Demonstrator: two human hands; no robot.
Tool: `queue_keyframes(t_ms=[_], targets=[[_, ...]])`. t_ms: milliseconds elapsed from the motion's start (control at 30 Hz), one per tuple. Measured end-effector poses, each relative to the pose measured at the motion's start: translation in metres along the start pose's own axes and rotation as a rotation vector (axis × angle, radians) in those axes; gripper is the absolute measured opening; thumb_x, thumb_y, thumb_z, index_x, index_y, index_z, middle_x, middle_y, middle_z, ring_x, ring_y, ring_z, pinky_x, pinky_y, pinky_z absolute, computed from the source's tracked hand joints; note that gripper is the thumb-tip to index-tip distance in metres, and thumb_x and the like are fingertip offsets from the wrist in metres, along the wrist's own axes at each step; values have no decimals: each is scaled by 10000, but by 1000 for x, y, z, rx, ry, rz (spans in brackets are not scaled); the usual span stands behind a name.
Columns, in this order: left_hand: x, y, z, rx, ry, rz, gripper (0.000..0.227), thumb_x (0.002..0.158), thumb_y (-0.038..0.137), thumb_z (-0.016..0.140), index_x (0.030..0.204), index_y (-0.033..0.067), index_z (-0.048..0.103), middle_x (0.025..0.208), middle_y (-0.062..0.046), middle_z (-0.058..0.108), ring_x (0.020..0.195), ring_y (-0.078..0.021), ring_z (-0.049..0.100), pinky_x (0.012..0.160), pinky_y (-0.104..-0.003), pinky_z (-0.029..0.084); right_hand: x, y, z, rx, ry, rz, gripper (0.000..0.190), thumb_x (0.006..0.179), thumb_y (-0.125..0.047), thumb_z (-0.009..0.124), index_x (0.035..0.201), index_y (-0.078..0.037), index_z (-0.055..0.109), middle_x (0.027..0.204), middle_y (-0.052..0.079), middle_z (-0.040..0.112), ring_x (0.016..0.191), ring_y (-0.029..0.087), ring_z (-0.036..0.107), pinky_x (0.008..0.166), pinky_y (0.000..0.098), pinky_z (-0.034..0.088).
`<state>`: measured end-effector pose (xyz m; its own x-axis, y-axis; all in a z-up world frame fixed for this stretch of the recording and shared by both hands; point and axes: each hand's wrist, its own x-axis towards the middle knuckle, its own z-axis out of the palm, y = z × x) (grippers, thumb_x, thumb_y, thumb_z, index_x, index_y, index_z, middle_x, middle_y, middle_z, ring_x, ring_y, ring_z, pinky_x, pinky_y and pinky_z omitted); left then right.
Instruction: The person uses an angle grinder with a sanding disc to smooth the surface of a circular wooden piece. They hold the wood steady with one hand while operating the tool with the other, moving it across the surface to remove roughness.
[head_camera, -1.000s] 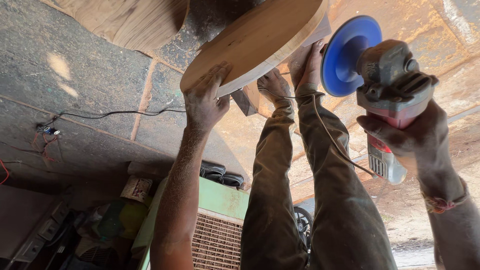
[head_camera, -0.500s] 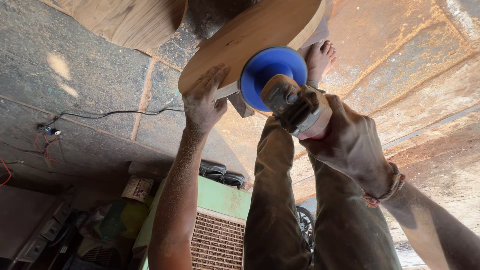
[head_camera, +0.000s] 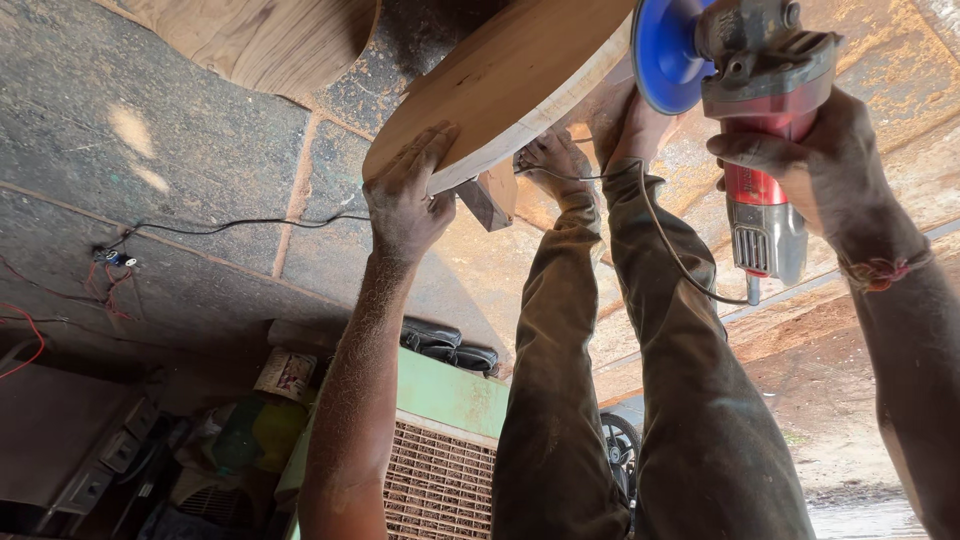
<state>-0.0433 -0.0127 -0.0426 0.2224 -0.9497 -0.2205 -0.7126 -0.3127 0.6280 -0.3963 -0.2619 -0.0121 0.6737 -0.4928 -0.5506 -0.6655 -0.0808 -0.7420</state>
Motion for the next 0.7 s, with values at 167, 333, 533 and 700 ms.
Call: queue_keyframes(t_ms=[167, 333, 533, 700], targets=[[-4, 1, 0, -6, 8, -7, 613, 800, -52, 748, 1380, 92, 609, 1338, -134, 711, 1266, -279, 689, 1116, -426, 564, -18, -24, 2, 142, 47, 108, 427, 959, -183, 849, 1226, 60, 622, 1070, 187, 736, 875, 262, 758, 783, 325, 659], [3, 0, -2, -20, 27, 4, 611, 813, -60, 732, 1391, 85, 600, 1334, -135, 713, 1266, -288, 691, 1099, -422, 582, -27, -97, 31, -23, 162, -293, 650, 900, -203, 885, 1358, 71, 516, 1108, 245, 708, 914, 318, 777, 717, 357, 678], [1, -3, 2, -25, 40, -15, 566, 865, -54, 721, 1397, 95, 599, 1323, -144, 718, 1254, -301, 700, 1081, -419, 607, -36, -127, 39, -88, 107, 18, 673, 736, -216, 893, 1267, 48, 575, 950, 213, 731, 771, 374, 740, 634, 424, 619], [-4, -7, 5, -26, 46, -14, 571, 854, -59, 685, 1398, 90, 593, 1308, -144, 726, 1229, -304, 713, 1068, -422, 613, -23, -92, 21, 22, 172, -73, 664, 836, -197, 846, 1332, 82, 503, 991, 194, 725, 849, 313, 761, 692, 378, 648]])
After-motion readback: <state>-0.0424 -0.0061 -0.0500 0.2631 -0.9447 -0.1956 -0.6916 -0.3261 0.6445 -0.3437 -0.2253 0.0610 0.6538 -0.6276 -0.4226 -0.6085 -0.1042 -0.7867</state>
